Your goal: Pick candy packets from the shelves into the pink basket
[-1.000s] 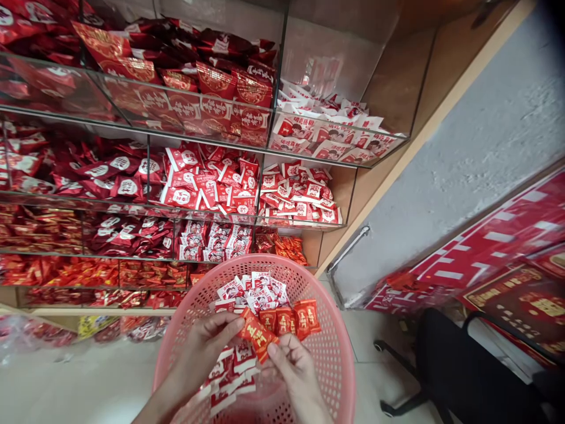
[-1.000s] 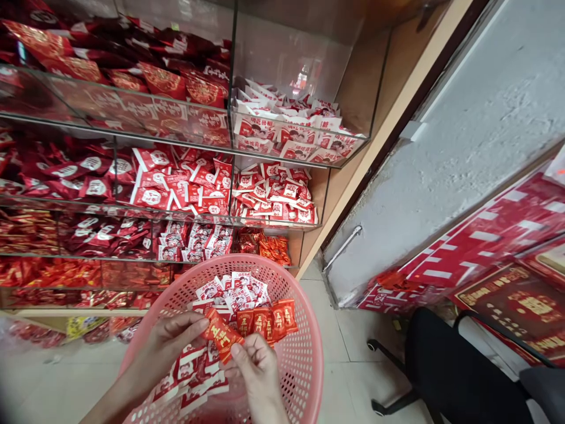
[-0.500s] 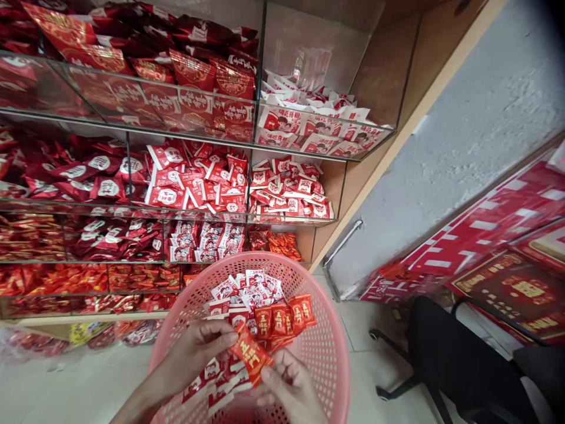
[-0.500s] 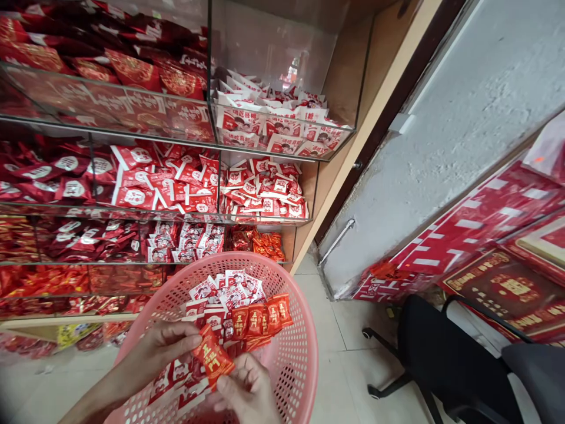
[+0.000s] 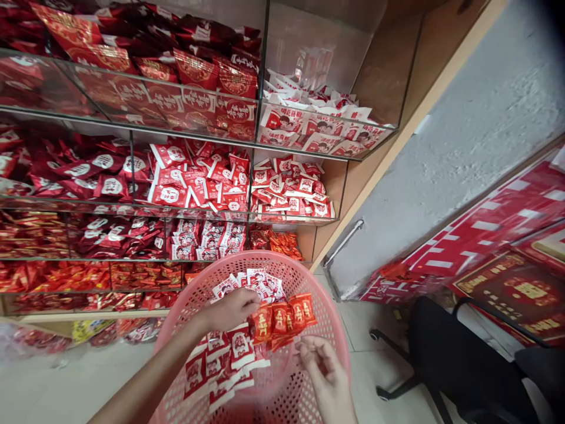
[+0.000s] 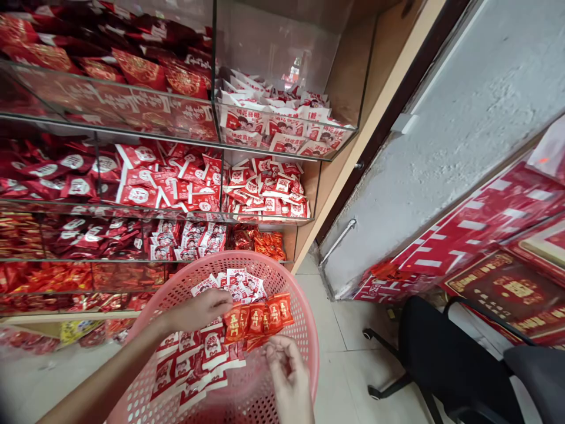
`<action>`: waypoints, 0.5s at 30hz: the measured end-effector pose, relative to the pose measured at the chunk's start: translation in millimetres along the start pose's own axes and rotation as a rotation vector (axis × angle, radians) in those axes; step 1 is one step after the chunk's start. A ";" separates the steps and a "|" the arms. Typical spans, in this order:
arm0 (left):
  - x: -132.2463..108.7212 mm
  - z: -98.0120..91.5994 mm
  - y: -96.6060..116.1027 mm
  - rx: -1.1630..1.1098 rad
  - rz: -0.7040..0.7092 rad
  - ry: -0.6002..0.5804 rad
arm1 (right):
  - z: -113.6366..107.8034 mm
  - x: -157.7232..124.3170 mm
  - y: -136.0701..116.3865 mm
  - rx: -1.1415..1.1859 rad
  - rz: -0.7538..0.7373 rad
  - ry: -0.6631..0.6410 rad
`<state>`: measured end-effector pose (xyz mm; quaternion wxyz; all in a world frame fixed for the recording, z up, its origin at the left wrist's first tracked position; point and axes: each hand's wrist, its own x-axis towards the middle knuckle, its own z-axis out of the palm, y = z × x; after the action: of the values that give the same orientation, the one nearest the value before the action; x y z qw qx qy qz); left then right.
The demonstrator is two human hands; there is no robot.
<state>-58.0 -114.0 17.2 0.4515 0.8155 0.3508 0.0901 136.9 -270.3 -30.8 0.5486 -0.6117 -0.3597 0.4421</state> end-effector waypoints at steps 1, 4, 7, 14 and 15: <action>8.2 3.8 -1.9 0.028 0.007 -0.025 | -4.0 1.9 -1.8 -0.017 -0.008 0.005; 28.3 14.9 -13.3 0.109 -0.015 -0.090 | -9.3 4.5 -6.0 -0.052 -0.028 0.048; 39.5 20.7 -26.4 0.142 -0.034 -0.073 | -7.9 4.8 -7.9 -0.059 -0.021 0.060; 41.4 29.2 -33.3 0.138 -0.099 0.037 | -0.2 8.0 -8.1 -0.037 0.026 0.033; 40.5 30.3 -32.5 0.164 -0.100 0.060 | 0.5 8.9 -7.9 -0.026 0.033 0.030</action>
<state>-30.0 -96.7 -33.1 0.3763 0.8282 0.4106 0.0631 139.9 -260.8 -24.3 0.5383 -0.6314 -0.3470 0.4372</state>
